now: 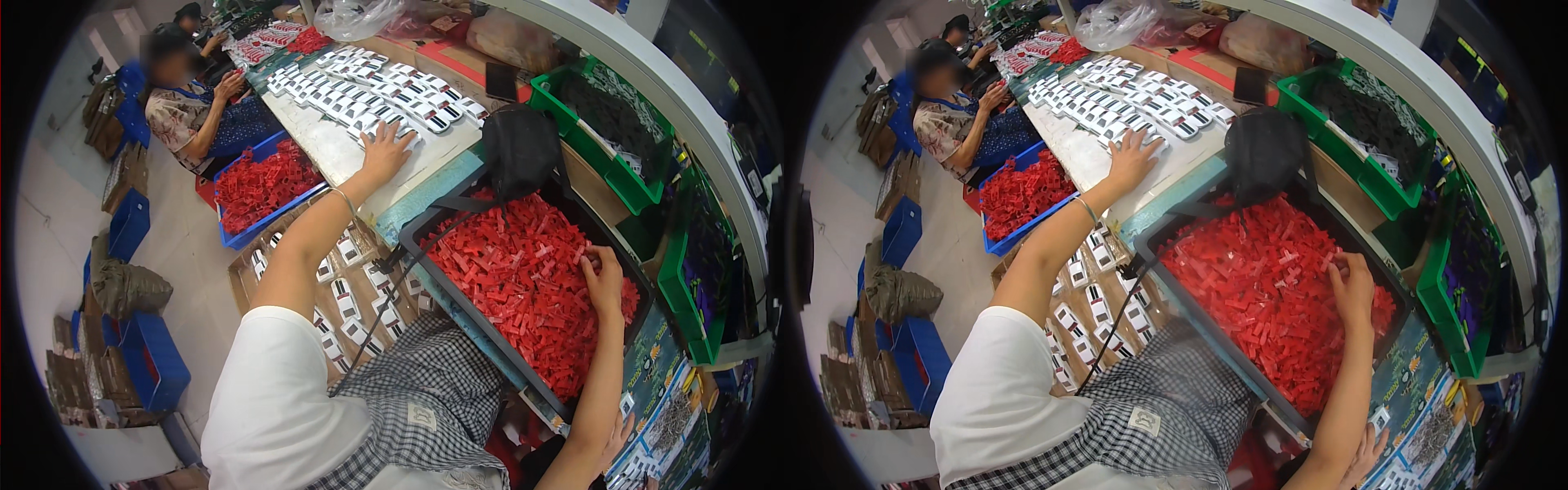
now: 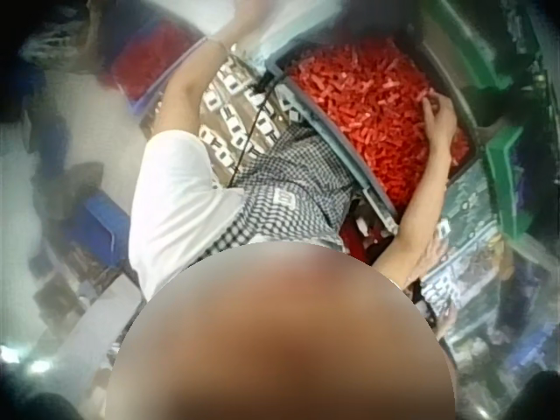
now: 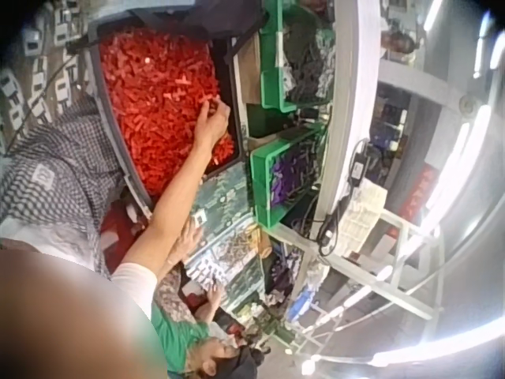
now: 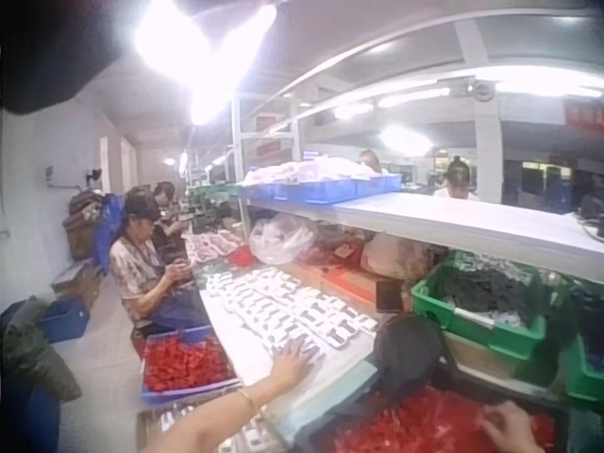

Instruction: The person repeatedly takes a toy car body from the table, installs red plastic pieces into it by hand, and sets it down.

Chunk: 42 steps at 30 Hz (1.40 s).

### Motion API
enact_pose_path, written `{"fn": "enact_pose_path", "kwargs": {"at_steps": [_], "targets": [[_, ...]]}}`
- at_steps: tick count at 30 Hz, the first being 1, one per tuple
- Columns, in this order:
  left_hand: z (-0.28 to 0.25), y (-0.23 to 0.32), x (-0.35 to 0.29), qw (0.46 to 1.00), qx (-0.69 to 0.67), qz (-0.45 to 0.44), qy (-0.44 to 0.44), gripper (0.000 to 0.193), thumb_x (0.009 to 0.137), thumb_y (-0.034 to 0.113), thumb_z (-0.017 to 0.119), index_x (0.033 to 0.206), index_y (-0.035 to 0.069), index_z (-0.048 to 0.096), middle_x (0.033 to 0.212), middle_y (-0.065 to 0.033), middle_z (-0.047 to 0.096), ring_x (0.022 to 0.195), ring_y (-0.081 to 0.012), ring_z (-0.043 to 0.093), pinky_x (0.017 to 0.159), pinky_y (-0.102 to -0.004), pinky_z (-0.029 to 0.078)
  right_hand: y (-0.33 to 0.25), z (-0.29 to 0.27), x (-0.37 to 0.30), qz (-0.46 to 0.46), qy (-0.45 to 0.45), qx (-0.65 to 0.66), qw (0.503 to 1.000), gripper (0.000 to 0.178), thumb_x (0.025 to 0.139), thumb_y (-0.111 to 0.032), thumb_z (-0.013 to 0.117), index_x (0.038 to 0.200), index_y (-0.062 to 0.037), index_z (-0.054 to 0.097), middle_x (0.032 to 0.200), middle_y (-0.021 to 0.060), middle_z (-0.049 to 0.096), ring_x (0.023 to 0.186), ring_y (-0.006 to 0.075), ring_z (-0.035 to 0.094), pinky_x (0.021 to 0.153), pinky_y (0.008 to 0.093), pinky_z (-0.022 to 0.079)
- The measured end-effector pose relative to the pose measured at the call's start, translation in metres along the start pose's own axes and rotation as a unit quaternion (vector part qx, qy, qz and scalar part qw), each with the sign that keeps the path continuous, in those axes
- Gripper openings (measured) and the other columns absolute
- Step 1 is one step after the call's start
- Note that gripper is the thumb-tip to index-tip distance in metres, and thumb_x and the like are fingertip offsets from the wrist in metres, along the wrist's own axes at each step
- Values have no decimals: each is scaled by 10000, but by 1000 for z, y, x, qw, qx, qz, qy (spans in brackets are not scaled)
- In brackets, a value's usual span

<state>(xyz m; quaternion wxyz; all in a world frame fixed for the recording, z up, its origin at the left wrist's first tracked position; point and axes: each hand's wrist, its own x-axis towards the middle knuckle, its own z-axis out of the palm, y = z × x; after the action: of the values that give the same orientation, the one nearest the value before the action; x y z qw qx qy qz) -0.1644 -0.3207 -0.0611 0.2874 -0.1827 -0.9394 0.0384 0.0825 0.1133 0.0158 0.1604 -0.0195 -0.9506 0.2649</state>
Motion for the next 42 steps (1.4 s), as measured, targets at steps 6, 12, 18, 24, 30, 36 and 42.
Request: {"fn": "enact_pose_path", "kwargs": {"at_steps": [6, 12, 18, 24, 30, 36, 42], "targets": [[7, -24, 22, 995, -52, -21, -82, 498, 868, 316, 575, 1343, 303, 425, 1324, -99, 442, 1253, -331, 359, 944, -679, 305, -9, -6, -4, -5, 10, 10, 1000, 188, 789, -138, 680, 934, -29, 629, 895, 126, 607, 712, 249, 621, 639, 341, 484], [8, -37, 51, 978, 6, -95, -185, 668, 885, 497, 501, 1418, 139, 318, 1514, -230, 92, 1409, -381, 46, 980, -739, 100, -16, -3, -9, -46, -30, -39, 998, 278, 721, -215, 735, 944, -96, 619, 882, 66, 600, 842, 237, 600, 766, 366, 408], [-105, 126, 115, 944, -202, 211, 152, 630, 814, 295, 647, 1362, 124, 388, 1455, -191, 238, 1343, -400, 198, 1014, -611, 215, 13, 5, -10, -79, -18, -71, 994, 205, 810, -207, 640, 969, -100, 569, 974, 114, 546, 967, 319, 540, 814, 415, 426], [-258, 352, 62, 666, -494, 551, 98, 615, 657, 142, 748, 1229, 101, 526, 1361, -153, 410, 1268, -362, 361, 1056, -474, 287, 6, 8, 2, -110, 30, 15, 993, 202, 820, -208, 608, 955, -60, 592, 965, 141, 544, 921, 349, 559, 742, 451, 473], [-281, 565, -54, 356, -523, 769, -92, 731, 715, 453, 727, 1295, 111, 443, 1323, -176, 427, 1234, -358, 387, 1008, -513, 334, 21, 9, -15, -127, 101, 45, 986, 239, 766, -201, 650, 899, -9, 599, 955, 158, 564, 921, 349, 554, 762, 443, 447], [-248, 600, -93, 363, -246, 892, -108, 682, 716, 393, 732, 1299, 198, 437, 1252, -102, 443, 1217, -288, 409, 928, -606, 339, 27, 17, -23, -72, 32, 135, 988, 132, 766, -161, 613, 803, -35, 602, 910, 171, 582, 867, 364, 559, 749, 453, 445], [-240, 589, -72, 452, -430, 762, -172, 635, 773, 428, 681, 1269, 105, 452, 1160, -140, 480, 1070, -335, 505, 873, -541, 379, 6, 9, -8, -104, 9, -30, 994, 119, 767, -34, 608, 880, -27, 573, 942, 176, 583, 906, 364, 581, 731, 456, 470]]}}
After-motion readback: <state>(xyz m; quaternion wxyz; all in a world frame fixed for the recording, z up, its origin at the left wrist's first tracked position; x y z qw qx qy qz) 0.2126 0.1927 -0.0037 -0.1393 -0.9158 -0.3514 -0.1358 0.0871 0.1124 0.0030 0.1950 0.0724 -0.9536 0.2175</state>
